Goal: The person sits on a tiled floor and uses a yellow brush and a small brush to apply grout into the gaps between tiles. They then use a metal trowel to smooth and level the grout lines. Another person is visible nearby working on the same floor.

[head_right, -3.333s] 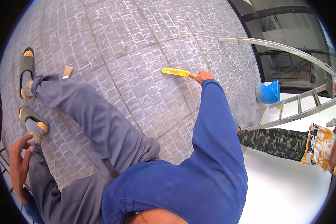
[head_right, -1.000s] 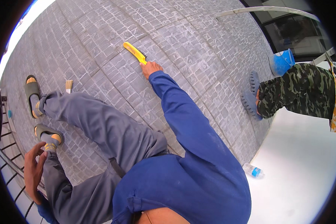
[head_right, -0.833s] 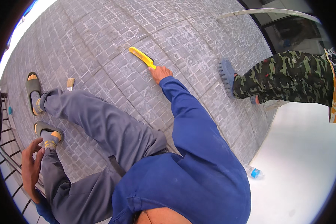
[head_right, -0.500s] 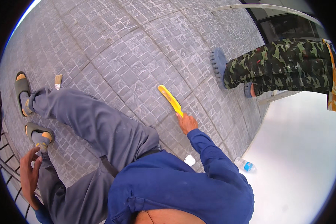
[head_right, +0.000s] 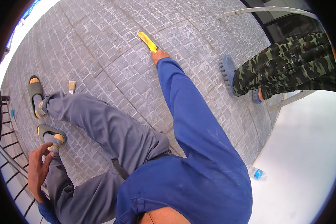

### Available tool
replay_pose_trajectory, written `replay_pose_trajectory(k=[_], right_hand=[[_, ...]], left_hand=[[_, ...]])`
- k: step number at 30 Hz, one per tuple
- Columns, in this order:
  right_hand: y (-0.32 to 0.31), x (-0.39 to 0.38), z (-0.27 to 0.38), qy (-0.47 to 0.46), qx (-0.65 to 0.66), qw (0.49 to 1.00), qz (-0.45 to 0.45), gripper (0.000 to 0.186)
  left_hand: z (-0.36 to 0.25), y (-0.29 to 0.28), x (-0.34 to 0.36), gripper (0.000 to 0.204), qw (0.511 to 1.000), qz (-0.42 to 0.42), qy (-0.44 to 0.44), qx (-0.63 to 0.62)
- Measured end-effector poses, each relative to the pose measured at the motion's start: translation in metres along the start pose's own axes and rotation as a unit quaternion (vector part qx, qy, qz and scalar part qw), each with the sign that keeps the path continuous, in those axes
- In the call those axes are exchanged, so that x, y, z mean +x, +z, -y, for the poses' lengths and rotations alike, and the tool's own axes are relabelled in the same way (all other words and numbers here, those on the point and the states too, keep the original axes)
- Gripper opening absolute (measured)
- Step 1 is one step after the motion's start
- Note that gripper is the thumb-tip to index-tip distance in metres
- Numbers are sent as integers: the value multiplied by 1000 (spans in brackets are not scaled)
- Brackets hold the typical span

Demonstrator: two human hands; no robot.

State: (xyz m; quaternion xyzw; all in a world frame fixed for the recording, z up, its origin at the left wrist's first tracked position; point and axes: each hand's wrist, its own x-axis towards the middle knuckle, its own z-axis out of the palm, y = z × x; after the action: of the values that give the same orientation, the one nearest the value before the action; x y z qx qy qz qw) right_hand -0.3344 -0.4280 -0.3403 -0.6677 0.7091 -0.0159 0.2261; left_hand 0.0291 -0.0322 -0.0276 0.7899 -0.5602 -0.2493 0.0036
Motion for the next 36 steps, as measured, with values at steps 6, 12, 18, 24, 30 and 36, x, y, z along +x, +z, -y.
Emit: replay_pose_trajectory(k=[6, 12, 18, 24, 30, 36], right_hand=[[-11, -84, -86, -25, -14, 998, 57, 72], [-7, -239, -168, 30, 36, 994, 95, 67], [-4, -172, -128, 20, 4, 998, 62, 71], [0, -41, -41, 2, -18, 1000, 16, 68], [2, -52, -40, 12, 2, 1000, -2, 71], [-6, -175, -142, 12, 49, 996, 68, 65]], left_hand=[[8, -5, -3, 36, 999, -2, -33, -36], [18, 1, -1, 37, 994, 49, -90, -33], [17, 9, 8, 36, 997, 66, -35, -27], [6, 3, 5, 37, 998, 50, 21, -25], [8, -2, -15, 37, 1000, -13, 1, -3], [24, 9, -16, 37, 1000, -2, -1, -31]])
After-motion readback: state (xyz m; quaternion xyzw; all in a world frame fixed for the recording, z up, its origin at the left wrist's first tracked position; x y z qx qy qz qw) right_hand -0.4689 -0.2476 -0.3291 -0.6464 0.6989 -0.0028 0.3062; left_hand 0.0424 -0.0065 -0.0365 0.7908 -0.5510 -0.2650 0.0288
